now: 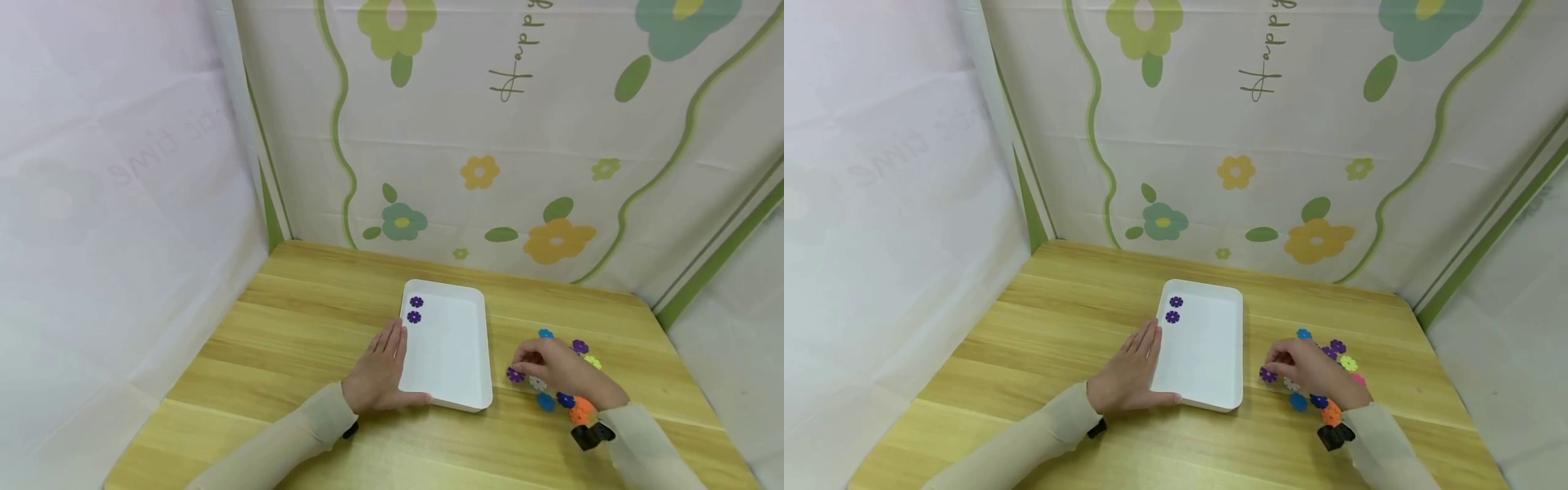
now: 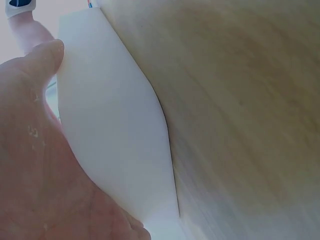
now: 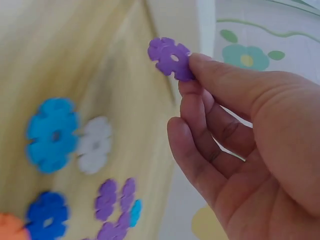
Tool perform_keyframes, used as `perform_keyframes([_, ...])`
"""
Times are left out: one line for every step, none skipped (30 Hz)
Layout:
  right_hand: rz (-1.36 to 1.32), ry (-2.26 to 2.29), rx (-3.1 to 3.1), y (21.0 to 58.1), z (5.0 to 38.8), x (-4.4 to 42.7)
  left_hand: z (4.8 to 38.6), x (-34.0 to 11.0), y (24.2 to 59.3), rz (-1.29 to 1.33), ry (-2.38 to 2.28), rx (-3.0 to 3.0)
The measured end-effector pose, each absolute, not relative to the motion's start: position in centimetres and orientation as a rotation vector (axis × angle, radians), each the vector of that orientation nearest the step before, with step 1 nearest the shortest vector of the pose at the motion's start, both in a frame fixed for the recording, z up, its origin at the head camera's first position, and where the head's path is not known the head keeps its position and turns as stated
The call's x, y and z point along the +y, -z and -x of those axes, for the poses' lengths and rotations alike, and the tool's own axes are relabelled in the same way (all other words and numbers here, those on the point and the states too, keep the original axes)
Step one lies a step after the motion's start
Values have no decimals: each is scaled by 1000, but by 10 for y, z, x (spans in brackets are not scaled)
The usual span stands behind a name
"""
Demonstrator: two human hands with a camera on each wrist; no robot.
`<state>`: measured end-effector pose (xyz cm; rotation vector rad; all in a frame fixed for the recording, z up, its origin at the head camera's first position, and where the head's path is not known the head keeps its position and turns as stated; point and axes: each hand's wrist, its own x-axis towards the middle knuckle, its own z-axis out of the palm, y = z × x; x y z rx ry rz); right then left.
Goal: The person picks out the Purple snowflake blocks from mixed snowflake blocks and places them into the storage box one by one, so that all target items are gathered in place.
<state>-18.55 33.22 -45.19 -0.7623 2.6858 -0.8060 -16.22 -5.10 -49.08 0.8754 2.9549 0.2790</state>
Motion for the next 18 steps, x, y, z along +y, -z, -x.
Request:
perform_keyframes([758, 811, 2683, 448, 187, 329, 162, -51, 491, -875, -279, 2954])
perform_keyframes([749, 812, 2681, 446, 190, 326, 162, -51, 489, -874, -270, 2952])
perform_keyframes([757, 817, 2680, 443, 192, 322, 162, -51, 489, -876, -264, 2955])
perform_keyframes([765, 814, 2685, 440, 195, 319, 162, -51, 489, -874, -258, 2957])
perform_keyframes([771, 813, 2686, 437, 198, 314, 162, -51, 488, -871, -253, 2956])
perform_keyframes([776, 812, 2686, 434, 201, 310, 162, -51, 488, -872, -249, 2958])
perform_keyframes([782, 815, 2680, 432, 205, 305, 162, -51, 489, -870, -246, 2958])
perform_keyframes([789, 815, 2673, 430, 208, 300, 162, -51, 489, -872, -246, 2961])
perform_keyframes([801, 816, 2665, 429, 211, 295, 163, -51, 489, -872, -243, 2958])
perform_keyframes([804, 818, 2656, 428, 214, 290, 163, -50, 489, -871, -241, 2955])
perform_keyframes([806, 823, 2643, 427, 218, 284, 163, -50, 489, -871, -243, 2954])
perform_keyframes([815, 824, 2634, 427, 221, 279, 163, -50, 490, -870, -244, 2955])
perform_keyframes([825, 825, 2623, 427, 225, 273, 163, -50, 489, -866, -239, 2953])
perform_keyframes([829, 825, 2614, 427, 228, 267, 163, -50, 489, -865, -235, 2954])
perform_keyframes([837, 826, 2603, 427, 232, 261, 162, -50, 489, -861, -231, 2954])
perform_keyframes([844, 825, 2593, 427, 235, 255, 162, -50, 488, -860, -236, 2958])
perform_keyframes([855, 823, 2584, 428, 238, 249, 162, -50, 488, -856, -228, 2959])
perform_keyframes([866, 820, 2576, 428, 241, 242, 162, -49, 488, -852, -218, 2962])
